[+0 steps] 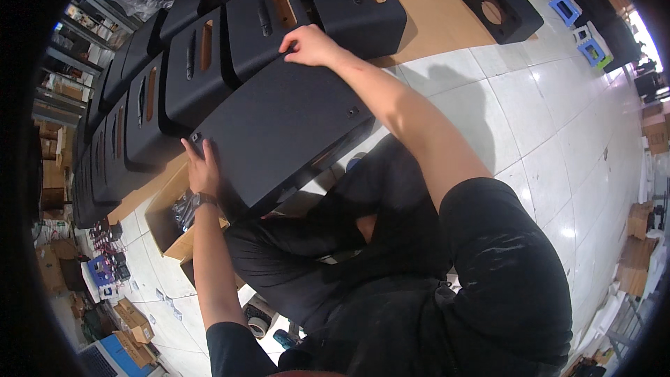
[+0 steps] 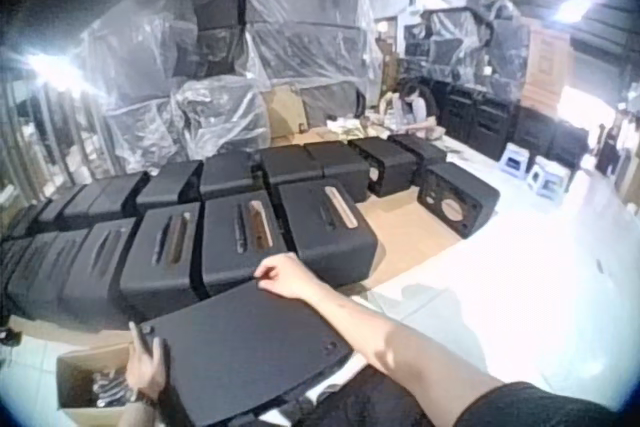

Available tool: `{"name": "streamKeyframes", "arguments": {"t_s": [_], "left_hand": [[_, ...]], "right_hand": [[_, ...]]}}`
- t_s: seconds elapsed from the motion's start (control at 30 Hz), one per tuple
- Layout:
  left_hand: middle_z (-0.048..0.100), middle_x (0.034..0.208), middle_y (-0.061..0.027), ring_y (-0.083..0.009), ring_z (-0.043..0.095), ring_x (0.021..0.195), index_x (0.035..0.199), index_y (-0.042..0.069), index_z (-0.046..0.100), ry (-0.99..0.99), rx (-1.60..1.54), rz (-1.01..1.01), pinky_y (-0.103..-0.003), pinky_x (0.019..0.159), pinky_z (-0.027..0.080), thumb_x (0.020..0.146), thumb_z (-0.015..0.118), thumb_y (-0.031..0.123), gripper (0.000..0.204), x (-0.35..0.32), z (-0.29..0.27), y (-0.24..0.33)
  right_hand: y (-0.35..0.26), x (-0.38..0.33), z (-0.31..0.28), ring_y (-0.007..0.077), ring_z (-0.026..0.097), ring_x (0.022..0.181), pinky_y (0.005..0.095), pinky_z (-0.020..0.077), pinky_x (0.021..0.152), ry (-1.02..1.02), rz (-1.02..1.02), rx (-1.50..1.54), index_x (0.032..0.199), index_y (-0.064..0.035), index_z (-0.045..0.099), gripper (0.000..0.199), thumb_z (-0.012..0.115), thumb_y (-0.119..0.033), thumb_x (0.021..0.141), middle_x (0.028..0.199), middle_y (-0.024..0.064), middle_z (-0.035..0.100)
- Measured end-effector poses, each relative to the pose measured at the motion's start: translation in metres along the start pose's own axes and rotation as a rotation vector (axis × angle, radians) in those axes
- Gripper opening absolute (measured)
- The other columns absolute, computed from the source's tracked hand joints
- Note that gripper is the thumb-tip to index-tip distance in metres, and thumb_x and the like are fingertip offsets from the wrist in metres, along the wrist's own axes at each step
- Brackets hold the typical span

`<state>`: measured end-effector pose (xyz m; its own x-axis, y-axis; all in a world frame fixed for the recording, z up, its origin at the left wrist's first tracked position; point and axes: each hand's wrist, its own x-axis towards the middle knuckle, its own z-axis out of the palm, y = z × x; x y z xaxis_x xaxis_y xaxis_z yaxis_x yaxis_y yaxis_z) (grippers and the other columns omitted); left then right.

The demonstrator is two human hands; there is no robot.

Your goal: The person assembles a black plastic storage unit by attaching legs and panels using a cordless drill and screws. They position the unit, insert screws, and tighten them, then place the assembled unit with others.

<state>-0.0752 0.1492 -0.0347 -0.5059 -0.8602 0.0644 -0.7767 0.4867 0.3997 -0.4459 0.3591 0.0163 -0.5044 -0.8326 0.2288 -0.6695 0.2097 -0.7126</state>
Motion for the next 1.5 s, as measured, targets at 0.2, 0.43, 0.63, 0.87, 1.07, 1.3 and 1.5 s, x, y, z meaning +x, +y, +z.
{"name": "streamKeyframes", "arguments": {"t_s": [0.2,0.43,0.63,0.87,1.07,1.3,1.5], "left_hand": [[0.050,0.155,-0.0360,-0.0516,0.055,0.139,0.175,0.018,0.003,-0.090,0.001,-0.052,-0.055,0.113,0.047,0.104,0.035,0.077,0.097,0.001,-0.010,0.002],[0.043,0.161,-0.0370,-0.0491,0.048,0.146,0.172,0.004,0.003,-0.005,-0.053,0.033,-0.053,0.119,0.041,0.105,0.044,0.073,0.105,0.002,-0.007,0.003],[0.066,0.130,-0.0242,-0.0402,0.061,0.126,0.146,0.002,0.056,0.504,-0.046,0.517,-0.052,0.109,0.045,0.102,0.067,0.042,0.061,0.020,-0.023,0.060],[0.075,0.119,-0.0125,-0.0337,0.071,0.116,0.119,0.008,0.078,0.059,-0.381,0.774,-0.042,0.101,0.055,0.089,0.080,0.028,0.036,0.056,0.053,0.213],[0.078,0.121,-0.0096,-0.0303,0.075,0.113,0.114,0.011,0.083,-0.045,-0.514,0.640,-0.041,0.099,0.057,0.087,0.082,0.036,0.037,0.075,0.102,0.239],[0.079,0.122,-0.0012,-0.0245,0.075,0.113,0.113,0.018,0.085,-0.009,-0.440,0.584,-0.039,0.098,0.055,0.091,0.080,0.043,0.034,0.065,0.105,0.240],[0.078,0.122,-0.0005,-0.0236,0.074,0.115,0.115,0.020,0.085,-0.023,-0.390,0.604,-0.038,0.098,0.055,0.092,0.081,0.045,0.034,0.063,0.103,0.241]], "right_hand": [[0.035,-0.003,0.008,0.0205,0.075,0.111,0.0376,0.0549,0.106,0.034,-0.068,0.138,0.112,-0.0075,0.080,0.031,0.089,-0.010,0.082,0.112,0.0060,0.081],[0.050,-0.007,0.018,0.0231,0.066,0.125,0.0375,0.0466,0.114,0.145,-0.090,0.128,0.123,-0.0098,0.076,0.043,0.088,-0.018,0.083,0.117,0.0055,0.078],[0.041,-0.038,0.029,0.0415,0.054,0.139,0.0479,0.0442,0.120,0.242,0.044,-0.096,0.161,-0.0103,0.046,0.078,0.076,-0.041,0.096,0.154,0.0203,0.054],[0.022,-0.047,0.030,0.0473,0.059,0.137,0.0525,0.0503,0.115,-0.009,0.304,-0.385,0.172,-0.0271,0.025,0.079,0.049,-0.063,0.106,0.162,0.0297,0.045],[0.021,-0.047,0.027,0.0457,0.069,0.124,0.0544,0.0570,0.104,-0.060,0.305,-0.429,0.172,-0.0330,0.026,0.074,0.048,-0.061,0.107,0.152,0.0315,0.054],[0.013,-0.050,0.026,0.0423,0.071,0.120,0.0547,0.0582,0.100,-0.116,0.362,-0.467,0.171,-0.0337,0.028,0.075,0.049,-0.064,0.106,0.134,0.0280,0.065],[0.009,-0.050,0.026,0.0403,0.071,0.120,0.0550,0.0569,0.103,-0.119,0.403,-0.452,0.171,-0.0379,0.027,0.073,0.047,-0.066,0.106,0.131,0.0255,0.067]]}}
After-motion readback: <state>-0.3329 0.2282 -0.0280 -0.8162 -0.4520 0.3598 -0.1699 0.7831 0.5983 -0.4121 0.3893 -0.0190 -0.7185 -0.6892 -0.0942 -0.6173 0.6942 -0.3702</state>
